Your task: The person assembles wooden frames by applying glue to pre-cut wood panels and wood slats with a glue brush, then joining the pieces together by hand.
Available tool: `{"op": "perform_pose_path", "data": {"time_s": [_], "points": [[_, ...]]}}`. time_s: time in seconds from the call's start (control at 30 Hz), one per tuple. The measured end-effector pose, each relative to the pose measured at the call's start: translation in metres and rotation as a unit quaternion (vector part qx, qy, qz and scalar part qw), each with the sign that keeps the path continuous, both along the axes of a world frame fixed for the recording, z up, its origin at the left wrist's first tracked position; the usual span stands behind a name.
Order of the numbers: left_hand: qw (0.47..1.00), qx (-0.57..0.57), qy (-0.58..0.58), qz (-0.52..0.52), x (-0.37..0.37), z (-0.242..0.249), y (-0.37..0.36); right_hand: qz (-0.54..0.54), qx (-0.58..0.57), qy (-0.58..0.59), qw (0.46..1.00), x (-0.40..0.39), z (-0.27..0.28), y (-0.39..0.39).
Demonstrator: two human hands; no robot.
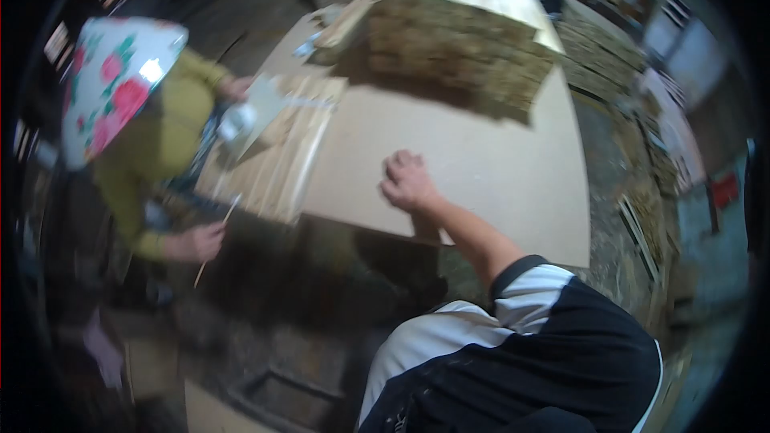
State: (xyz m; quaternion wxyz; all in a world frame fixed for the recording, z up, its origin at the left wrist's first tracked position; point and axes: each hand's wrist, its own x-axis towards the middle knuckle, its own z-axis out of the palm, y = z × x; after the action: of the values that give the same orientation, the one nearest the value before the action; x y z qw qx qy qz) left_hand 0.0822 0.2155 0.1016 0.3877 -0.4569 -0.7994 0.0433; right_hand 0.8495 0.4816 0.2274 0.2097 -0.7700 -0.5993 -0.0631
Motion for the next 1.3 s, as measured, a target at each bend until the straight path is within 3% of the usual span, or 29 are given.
{"op": "perform_pose_path", "data": {"time_s": [0.07,0.1,0.17,0.23,0.43,0.77,0.9,1.3], "points": [[0.997,0.002,0.013,0.073,-0.056,-0.045,0.005,0.005,0.035,0.027,0.999,-0.015,-0.001,0.002],[0.994,0.003,0.017,0.104,-0.071,-0.052,0.002,-0.009,-0.077,0.07,0.995,-0.023,0.022,-0.002],[0.986,0.006,0.026,0.167,-0.076,-0.048,-0.029,-0.003,-0.041,0.009,0.999,-0.037,-0.001,0.005],[0.939,-0.115,-0.129,0.298,-0.068,-0.036,-0.02,-0.009,-0.068,-0.01,0.998,-0.039,-0.006,0.002],[0.92,-0.112,-0.197,0.32,-0.061,-0.02,-0.014,-0.007,-0.052,-0.024,0.998,-0.052,-0.02,0.0],[0.92,-0.114,-0.204,0.314,-0.068,-0.015,-0.025,-0.002,-0.027,-0.062,0.998,-0.063,-0.041,-0.001],[0.92,-0.109,-0.208,0.312,-0.056,-0.016,-0.015,-0.005,-0.094,-0.019,0.995,-0.058,-0.027,-0.003],[0.92,-0.107,-0.23,0.3,-0.055,-0.007,-0.013,-0.011,-0.106,-0.018,0.994,-0.057,-0.04,-0.005]]}}
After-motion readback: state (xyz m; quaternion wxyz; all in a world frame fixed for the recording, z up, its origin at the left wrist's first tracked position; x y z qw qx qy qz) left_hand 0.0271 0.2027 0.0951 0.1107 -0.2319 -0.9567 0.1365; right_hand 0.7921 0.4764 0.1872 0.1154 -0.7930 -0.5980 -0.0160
